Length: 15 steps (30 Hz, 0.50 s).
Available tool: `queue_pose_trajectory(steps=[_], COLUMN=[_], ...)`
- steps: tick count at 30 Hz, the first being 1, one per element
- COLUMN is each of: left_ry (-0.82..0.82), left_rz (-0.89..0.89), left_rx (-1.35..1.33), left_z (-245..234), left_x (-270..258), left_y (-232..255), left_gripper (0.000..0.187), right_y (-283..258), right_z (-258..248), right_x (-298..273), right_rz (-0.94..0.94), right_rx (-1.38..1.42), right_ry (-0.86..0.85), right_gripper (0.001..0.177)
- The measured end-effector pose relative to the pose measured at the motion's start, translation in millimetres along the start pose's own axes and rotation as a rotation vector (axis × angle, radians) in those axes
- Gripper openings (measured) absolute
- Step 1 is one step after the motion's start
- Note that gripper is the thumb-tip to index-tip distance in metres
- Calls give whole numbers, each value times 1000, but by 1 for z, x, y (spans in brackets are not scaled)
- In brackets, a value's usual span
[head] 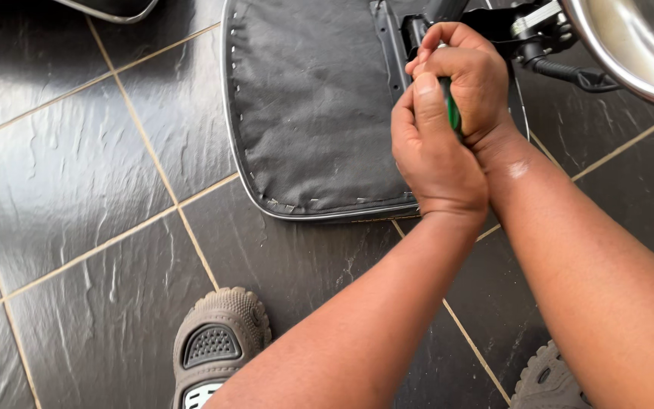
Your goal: The person assembles an office chair by attaching the seat to the base using an Allen key and a screwdriver. They tighten multiple bolts on the underside of the seat to secure it to the base.
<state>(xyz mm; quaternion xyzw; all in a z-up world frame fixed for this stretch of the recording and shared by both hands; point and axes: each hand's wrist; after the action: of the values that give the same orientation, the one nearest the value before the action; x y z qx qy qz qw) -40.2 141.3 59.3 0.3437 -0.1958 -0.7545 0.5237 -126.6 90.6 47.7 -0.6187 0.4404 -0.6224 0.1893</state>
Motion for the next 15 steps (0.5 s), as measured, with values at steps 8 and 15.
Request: queue_pose_trajectory(steps=[8,15], left_ry=[249,315], left_rz=[123,-16], left_rx=[112,192], left_z=[22,12], left_x=[1,6], left_y=[38,38], left_gripper=[62,66], right_y=[-5,-9], right_z=[14,20], right_x=[12,3], right_rz=[336,92], right_rx=[431,-117], right_ry=[356,170], right_gripper=[28,17])
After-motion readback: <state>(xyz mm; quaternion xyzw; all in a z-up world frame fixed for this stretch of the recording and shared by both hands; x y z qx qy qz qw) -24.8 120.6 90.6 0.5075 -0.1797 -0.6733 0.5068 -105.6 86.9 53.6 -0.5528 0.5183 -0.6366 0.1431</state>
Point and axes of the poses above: each hand's wrist, its own x-axis towards the middle knuckle, its own z-axis out of the palm, y = z × x, and after that the axes turned 15 degrees about -z, right-handed
